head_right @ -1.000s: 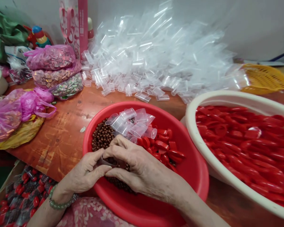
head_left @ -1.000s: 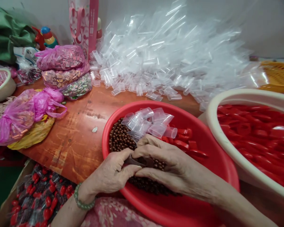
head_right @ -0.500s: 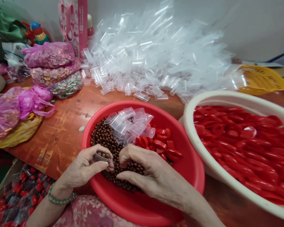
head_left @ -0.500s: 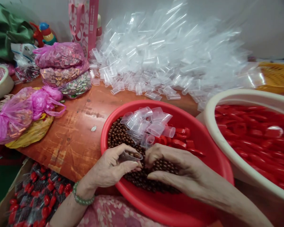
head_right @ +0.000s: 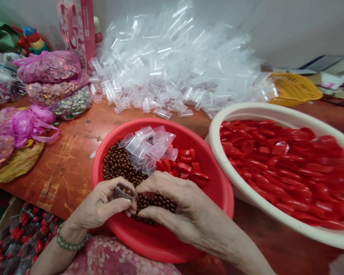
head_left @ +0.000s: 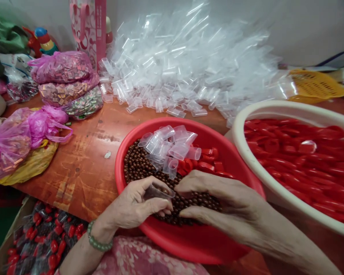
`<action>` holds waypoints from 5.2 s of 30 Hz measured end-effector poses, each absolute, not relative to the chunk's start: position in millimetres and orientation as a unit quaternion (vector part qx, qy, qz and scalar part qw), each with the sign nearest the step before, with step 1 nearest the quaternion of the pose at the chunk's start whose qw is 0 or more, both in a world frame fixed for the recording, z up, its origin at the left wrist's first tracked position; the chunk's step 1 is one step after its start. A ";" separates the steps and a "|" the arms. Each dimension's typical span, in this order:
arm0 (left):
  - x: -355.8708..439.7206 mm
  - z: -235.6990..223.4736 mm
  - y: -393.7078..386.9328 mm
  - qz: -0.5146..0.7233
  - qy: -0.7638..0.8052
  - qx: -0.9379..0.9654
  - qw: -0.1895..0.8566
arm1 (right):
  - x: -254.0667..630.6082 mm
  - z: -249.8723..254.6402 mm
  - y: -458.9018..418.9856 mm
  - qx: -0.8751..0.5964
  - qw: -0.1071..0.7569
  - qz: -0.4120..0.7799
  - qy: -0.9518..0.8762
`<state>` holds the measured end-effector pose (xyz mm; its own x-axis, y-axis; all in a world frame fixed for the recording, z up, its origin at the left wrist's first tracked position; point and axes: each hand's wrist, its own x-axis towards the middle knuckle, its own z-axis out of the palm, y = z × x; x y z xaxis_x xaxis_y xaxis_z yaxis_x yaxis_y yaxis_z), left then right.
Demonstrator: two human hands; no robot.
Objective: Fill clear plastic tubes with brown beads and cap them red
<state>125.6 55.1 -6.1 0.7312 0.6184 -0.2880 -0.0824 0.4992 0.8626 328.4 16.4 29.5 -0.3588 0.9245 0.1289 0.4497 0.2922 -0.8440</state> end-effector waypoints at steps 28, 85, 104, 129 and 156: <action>120.5 -11.2 56.6 0.231 0.290 0.453 0.811 | 315.7 27.5 22.2 -0.466 0.312 0.396 -0.727; 149.7 -13.9 38.0 0.295 0.329 0.332 0.833 | 305.0 -9.3 -13.2 -0.568 0.577 0.388 -0.441; 157.3 -14.1 39.6 0.270 0.346 0.400 0.804 | 317.1 -27.2 -21.7 -0.548 0.303 0.052 -0.778; 150.2 -14.4 40.7 0.209 0.291 0.424 0.832 | 316.5 3.9 6.9 -0.517 0.411 0.226 -0.716; 152.5 -25.3 41.5 0.212 0.248 0.280 0.903 | 299.8 -12.1 9.8 -0.442 0.260 -0.114 -0.851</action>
